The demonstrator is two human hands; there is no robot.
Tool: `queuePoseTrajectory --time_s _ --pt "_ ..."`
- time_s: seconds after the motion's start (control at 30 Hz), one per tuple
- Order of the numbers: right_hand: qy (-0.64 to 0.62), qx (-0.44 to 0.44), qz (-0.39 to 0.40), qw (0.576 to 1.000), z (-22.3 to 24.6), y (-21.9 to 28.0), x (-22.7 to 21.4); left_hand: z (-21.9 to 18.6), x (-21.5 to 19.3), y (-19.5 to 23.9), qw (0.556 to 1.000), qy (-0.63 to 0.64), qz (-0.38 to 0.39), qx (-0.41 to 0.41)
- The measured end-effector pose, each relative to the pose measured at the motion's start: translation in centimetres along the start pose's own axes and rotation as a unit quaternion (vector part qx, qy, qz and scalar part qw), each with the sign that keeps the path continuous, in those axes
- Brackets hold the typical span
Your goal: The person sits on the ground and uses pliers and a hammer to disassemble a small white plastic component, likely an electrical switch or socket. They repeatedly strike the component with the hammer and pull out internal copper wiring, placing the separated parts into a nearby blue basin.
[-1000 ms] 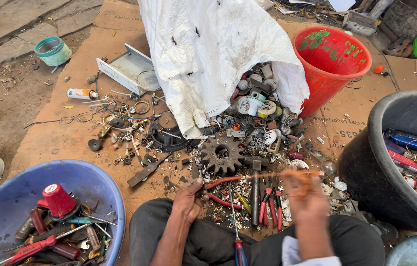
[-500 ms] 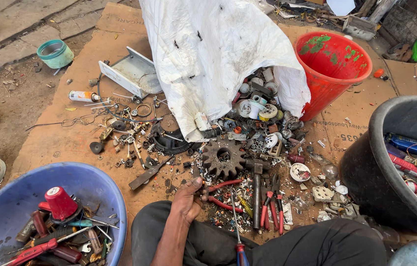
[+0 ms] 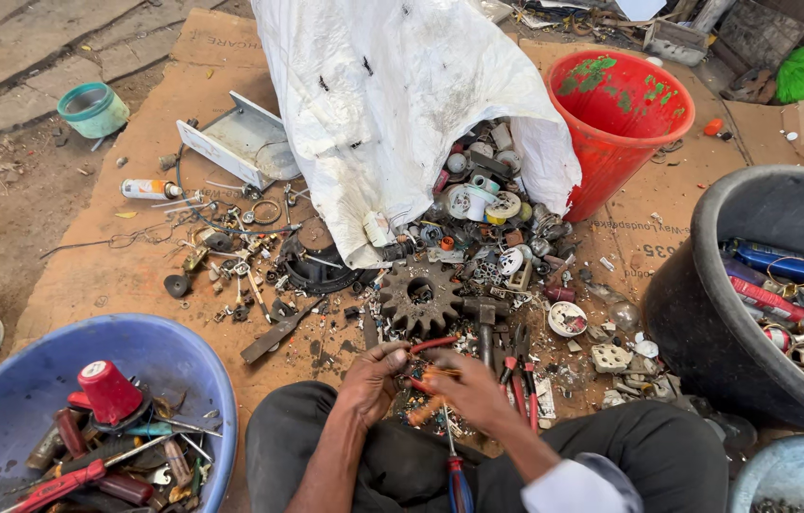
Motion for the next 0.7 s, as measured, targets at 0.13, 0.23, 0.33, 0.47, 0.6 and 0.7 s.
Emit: queuePoseTrajectory --time_s 0.13,0.23,0.33,0.47,0.6,0.7 --pt "0.008 0.065 0.020 0.998 0.0 -1.7 1.4 0.2 -1.2 -0.2 0.999 -0.045 -0.025 -0.015" --pt "-0.082 0.051 0.046 0.994 -0.6 -0.9 0.3 0.9 -1.9 -0.8 0.998 -0.057 -0.013 -0.011" --pt "-0.134 0.115 0.015 0.984 -2.3 -0.5 -1.4 1.4 -1.6 -1.6 1.000 0.010 0.008 -0.014" --pt "-0.415 -0.124 -0.034 0.901 -3.4 0.0 -3.2 1.3 -1.1 -1.7 0.997 0.076 0.005 -0.018" --pt "-0.584 -0.111 -0.106 0.797 -2.6 0.4 -3.2 1.5 -0.4 -1.3 0.995 0.090 -0.032 -0.038" --pt "-0.570 -0.161 -0.055 0.804 -1.3 0.8 -3.5 1.4 0.2 -1.3 0.996 0.061 -0.044 -0.051"
Point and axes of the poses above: each hand's wrist, its own y-axis away from the middle knuckle, its own x-axis out of the palm, z = x × y, the point moved 1 cm from there along -y, towards the middle knuckle, and after that the axes turned 11 degrees about z, right-handed, at the moved point
